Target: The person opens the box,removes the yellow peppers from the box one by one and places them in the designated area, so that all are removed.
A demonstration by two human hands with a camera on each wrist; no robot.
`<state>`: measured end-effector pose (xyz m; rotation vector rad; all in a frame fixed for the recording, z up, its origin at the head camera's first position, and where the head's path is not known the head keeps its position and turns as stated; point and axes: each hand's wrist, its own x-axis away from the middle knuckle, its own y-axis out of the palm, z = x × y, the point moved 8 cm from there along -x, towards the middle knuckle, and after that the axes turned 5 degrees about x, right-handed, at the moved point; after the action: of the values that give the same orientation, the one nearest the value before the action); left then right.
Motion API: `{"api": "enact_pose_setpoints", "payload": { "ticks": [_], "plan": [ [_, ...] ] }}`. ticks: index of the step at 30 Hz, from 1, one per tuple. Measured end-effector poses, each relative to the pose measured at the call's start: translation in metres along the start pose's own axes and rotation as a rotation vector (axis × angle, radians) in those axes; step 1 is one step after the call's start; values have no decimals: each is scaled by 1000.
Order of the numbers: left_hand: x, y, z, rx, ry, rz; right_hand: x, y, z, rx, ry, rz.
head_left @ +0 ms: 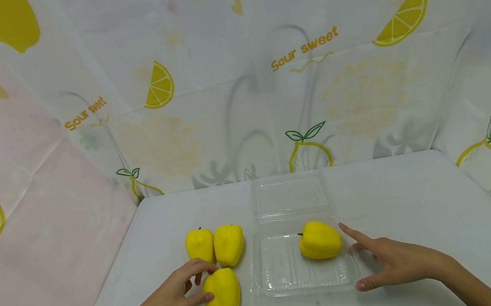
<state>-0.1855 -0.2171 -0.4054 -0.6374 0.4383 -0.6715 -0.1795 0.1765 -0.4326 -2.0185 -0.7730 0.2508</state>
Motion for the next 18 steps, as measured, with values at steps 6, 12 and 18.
{"api": "enact_pose_setpoints", "payload": {
  "ticks": [6,12,18],
  "plan": [
    [-2,-1,7,-19,64,-4,0,1,0,-1,-3,-2],
    [-3,0,6,-18,42,-20,0,0,0,2,-12,3],
    [-8,0,2,0,-3,-53,0,0,0,2,-12,4]
  ]
}}
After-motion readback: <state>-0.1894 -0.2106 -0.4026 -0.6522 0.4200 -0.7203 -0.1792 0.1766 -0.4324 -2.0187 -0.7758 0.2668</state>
